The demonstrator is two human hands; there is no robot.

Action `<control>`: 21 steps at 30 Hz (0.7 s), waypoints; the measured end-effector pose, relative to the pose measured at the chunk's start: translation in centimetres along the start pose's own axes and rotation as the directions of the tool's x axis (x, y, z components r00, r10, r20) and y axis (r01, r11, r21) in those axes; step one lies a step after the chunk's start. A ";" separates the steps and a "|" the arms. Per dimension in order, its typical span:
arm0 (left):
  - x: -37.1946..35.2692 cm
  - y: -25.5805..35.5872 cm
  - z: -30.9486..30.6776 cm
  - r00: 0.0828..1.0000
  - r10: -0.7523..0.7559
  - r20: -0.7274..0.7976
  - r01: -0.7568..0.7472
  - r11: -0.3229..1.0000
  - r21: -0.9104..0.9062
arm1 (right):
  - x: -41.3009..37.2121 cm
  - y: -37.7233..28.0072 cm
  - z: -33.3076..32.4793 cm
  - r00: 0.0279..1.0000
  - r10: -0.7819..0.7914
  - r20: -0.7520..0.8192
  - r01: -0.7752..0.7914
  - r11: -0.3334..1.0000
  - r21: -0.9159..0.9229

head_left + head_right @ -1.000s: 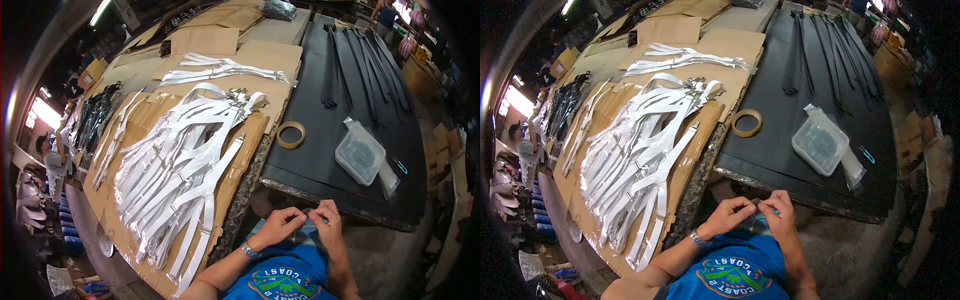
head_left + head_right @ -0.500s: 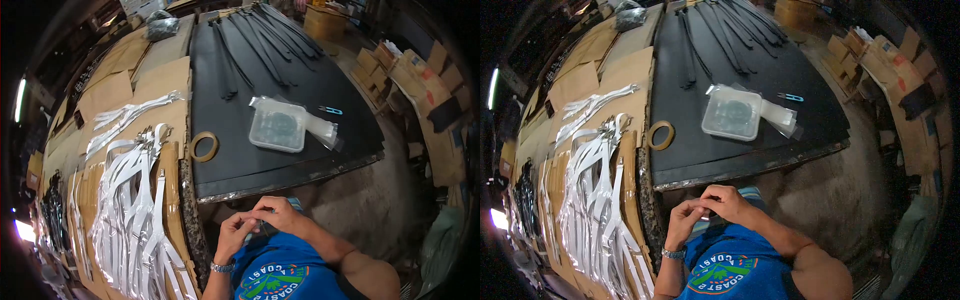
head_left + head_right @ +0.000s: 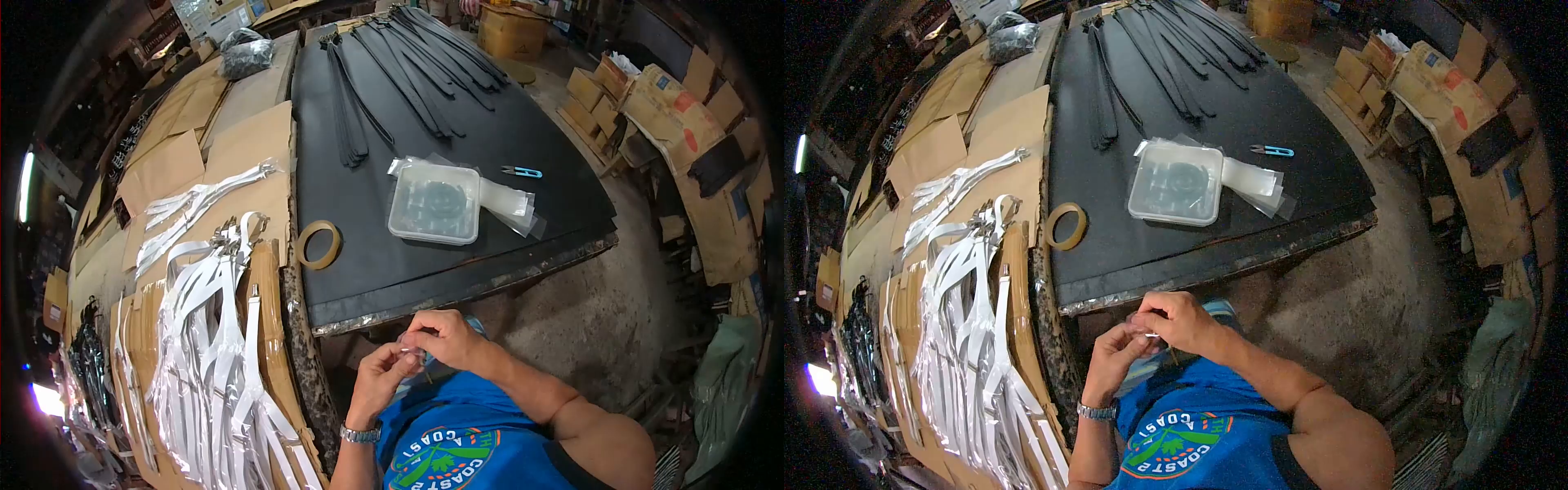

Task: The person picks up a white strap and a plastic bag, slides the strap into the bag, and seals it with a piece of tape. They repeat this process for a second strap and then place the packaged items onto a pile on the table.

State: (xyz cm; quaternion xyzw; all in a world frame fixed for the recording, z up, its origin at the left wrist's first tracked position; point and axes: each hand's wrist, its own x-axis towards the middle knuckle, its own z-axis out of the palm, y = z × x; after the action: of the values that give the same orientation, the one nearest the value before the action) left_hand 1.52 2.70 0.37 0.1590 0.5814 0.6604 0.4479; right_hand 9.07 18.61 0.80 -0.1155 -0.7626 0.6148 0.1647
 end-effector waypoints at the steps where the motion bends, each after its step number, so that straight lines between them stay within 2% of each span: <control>1: 0.0 0.0 -0.1 1.000 -0.008 0.026 0.008 1.000 0.002 | 0.0 -0.1 -0.1 1.000 0.019 -0.004 -0.019 1.000 0.010; 3: -0.1 -0.1 -0.8 0.997 -0.027 0.074 0.026 1.000 0.005 | 0.1 -0.7 -0.6 0.999 0.037 0.001 -0.037 0.997 -0.072; 5: -0.1 -0.4 -1.7 0.991 -0.108 0.079 0.105 0.994 0.039 | 0.1 -1.2 -0.7 1.000 0.019 0.009 -0.018 0.992 -0.123; 6: -0.1 -0.2 -1.7 0.986 -0.147 0.080 0.143 0.988 0.057 | 0.1 -1.0 -0.5 1.000 0.019 -0.007 -0.020 0.995 -0.098; 8: -0.1 0.5 -0.7 0.995 -0.091 0.044 0.090 0.996 0.018 | 0.1 -0.4 -0.3 0.999 0.020 -0.042 -0.022 0.999 -0.050; 12: 0.0 1.7 -0.5 0.998 -0.054 0.012 0.053 0.997 0.062 | 0.8 -1.7 -1.4 0.998 0.049 -0.030 -0.052 0.994 -0.094; 15: 0.1 1.8 -1.2 0.987 -0.151 0.059 0.146 0.986 0.084 | 0.8 -1.6 -0.7 0.999 0.051 -0.017 -0.051 0.998 0.030; 18: 0.3 0.9 -1.8 0.980 -0.173 0.099 0.162 0.981 0.108 | 0.7 -1.5 -0.7 1.000 0.001 0.026 -0.001 1.000 0.030; 21: 0.1 0.4 -1.2 0.992 -0.070 0.107 0.075 0.996 -0.048 | 0.7 -1.5 -0.7 1.000 0.000 -0.029 0.001 0.999 0.047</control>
State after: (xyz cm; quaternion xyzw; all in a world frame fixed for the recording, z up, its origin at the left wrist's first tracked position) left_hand 0.47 2.08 0.37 0.1608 0.5449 0.6493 0.5056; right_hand 8.76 19.14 2.48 -0.1201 -0.7455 0.6308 0.1786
